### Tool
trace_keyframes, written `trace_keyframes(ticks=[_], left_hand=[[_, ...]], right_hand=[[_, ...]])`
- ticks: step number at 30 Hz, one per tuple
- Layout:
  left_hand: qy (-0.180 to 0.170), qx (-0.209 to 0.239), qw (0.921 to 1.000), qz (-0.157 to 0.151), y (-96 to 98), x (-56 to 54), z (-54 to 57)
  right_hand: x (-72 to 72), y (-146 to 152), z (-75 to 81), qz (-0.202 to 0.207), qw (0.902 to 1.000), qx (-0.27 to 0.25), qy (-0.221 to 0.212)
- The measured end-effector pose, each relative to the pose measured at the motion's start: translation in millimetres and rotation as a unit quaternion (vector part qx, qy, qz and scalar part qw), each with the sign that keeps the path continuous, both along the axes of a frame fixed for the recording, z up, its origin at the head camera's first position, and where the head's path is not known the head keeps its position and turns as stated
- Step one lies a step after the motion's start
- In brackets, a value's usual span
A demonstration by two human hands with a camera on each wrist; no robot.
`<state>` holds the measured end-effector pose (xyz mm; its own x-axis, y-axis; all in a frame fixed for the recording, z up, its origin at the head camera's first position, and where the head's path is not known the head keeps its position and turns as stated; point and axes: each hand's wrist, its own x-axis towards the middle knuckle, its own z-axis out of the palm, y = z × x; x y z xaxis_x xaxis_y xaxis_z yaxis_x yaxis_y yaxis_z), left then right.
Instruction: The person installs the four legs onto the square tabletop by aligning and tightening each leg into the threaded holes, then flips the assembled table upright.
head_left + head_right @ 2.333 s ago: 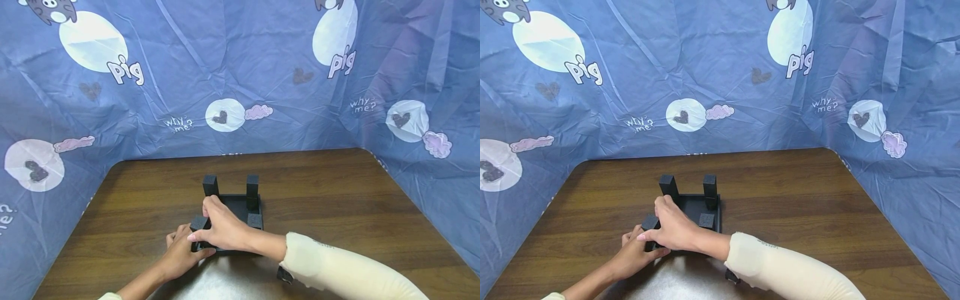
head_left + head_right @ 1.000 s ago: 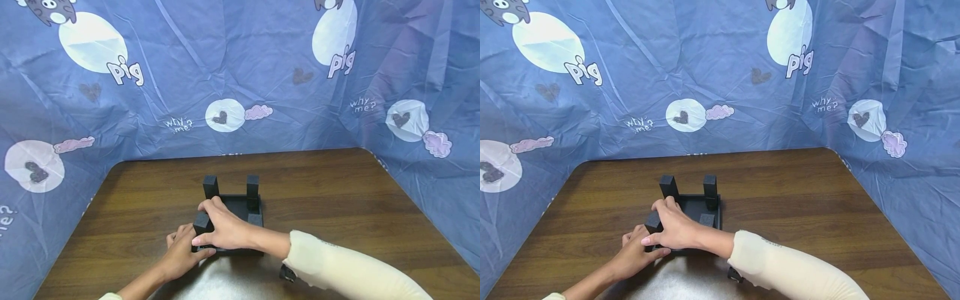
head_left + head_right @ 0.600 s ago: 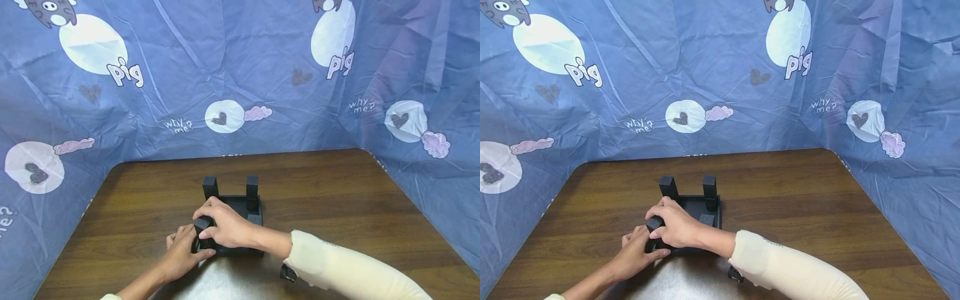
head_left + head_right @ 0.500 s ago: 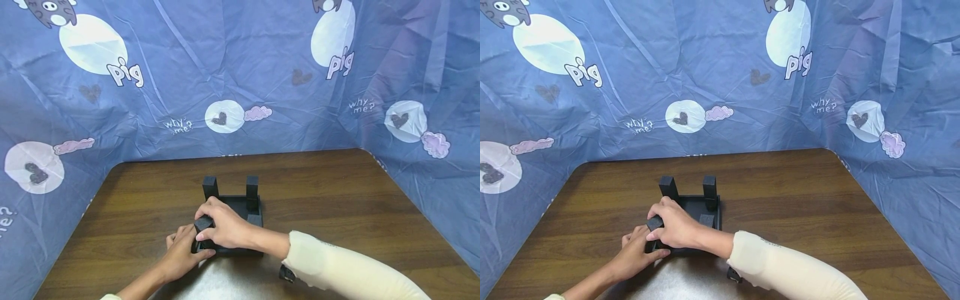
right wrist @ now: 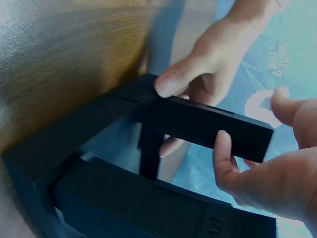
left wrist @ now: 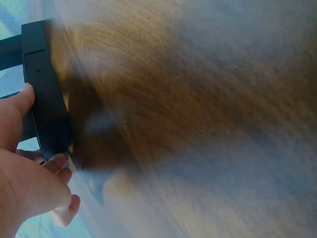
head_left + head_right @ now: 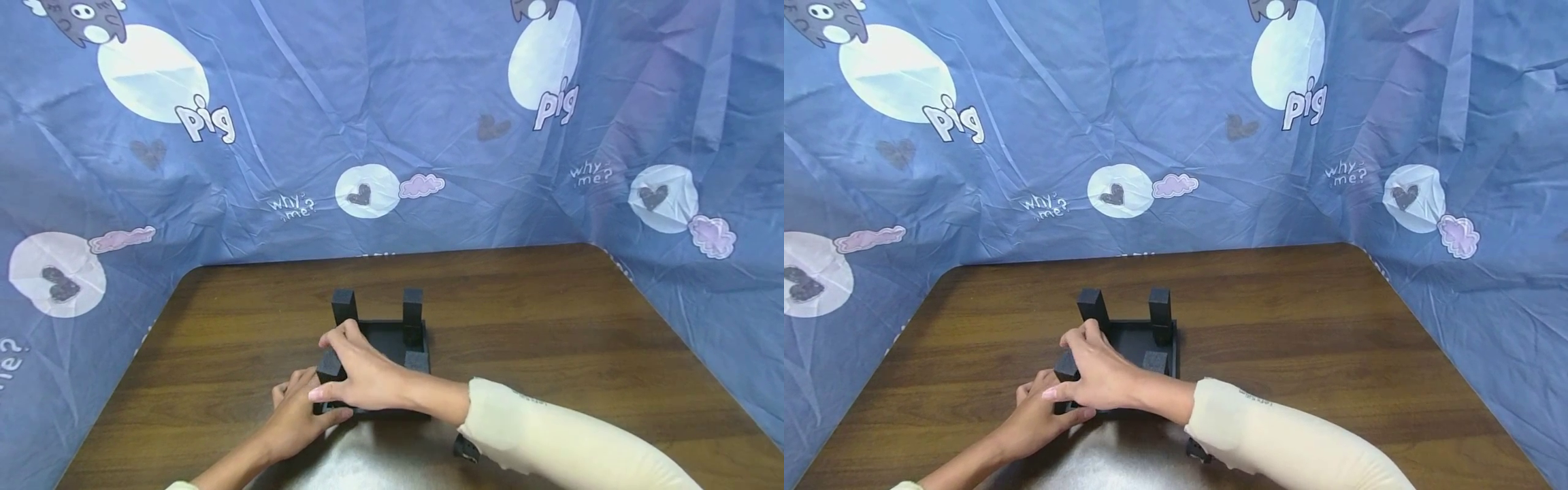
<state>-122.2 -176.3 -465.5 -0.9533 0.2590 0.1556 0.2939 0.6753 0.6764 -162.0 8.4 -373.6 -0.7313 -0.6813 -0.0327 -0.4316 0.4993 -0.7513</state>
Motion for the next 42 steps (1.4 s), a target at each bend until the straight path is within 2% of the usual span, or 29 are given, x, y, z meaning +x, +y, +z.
trace_keyframes(ticks=[5, 8, 15, 20, 24, 31, 35, 38, 42], left_hand=[[-0.035, -0.006, 0.9993, 0.013, 0.2, 0.5, 4.4], [-0.044, -0.016, 0.9987, 0.017, -0.3, 0.8, 5.4], [-0.051, -0.021, 0.9983, 0.015, -0.5, 0.3, 5.9], [-0.058, -0.020, 0.9980, 0.018, -0.2, -0.3, 5.4], [-0.055, -0.012, 0.9983, 0.018, 0.4, 0.1, 5.6], [-0.047, -0.016, 0.9986, 0.020, 0.0, -0.9, 3.9], [-0.035, -0.023, 0.9989, 0.022, -0.4, -1.1, 4.1], [-0.032, -0.026, 0.9989, 0.021, -0.5, -1.0, 4.3], [-0.037, -0.023, 0.9989, 0.016, -0.4, -0.7, 4.8]], right_hand=[[0.0, 4, 9.6, 0.022, 0.9995, 0.017, 0.012], [-0.5, 4, 12.3, 0.025, 0.9991, 0.025, 0.023], [-2.1, 3, 8.9, -0.004, 0.9994, 0.008, 0.034], [-4.2, 1, 5.0, -0.026, 0.9989, 0.020, 0.034], [-6.1, 0, 3.8, -0.027, 0.9988, 0.025, 0.032], [-12.7, 7, 17.4, 0.015, 0.9996, 0.021, -0.011], [-17.9, 11, 26.9, 0.059, 0.9982, 0.008, 0.007], [-19.2, 12, 25.9, 0.083, 0.9963, 0.005, 0.021], [-19.0, 10, 19.3, 0.076, 0.9971, 0.004, 0.013]])
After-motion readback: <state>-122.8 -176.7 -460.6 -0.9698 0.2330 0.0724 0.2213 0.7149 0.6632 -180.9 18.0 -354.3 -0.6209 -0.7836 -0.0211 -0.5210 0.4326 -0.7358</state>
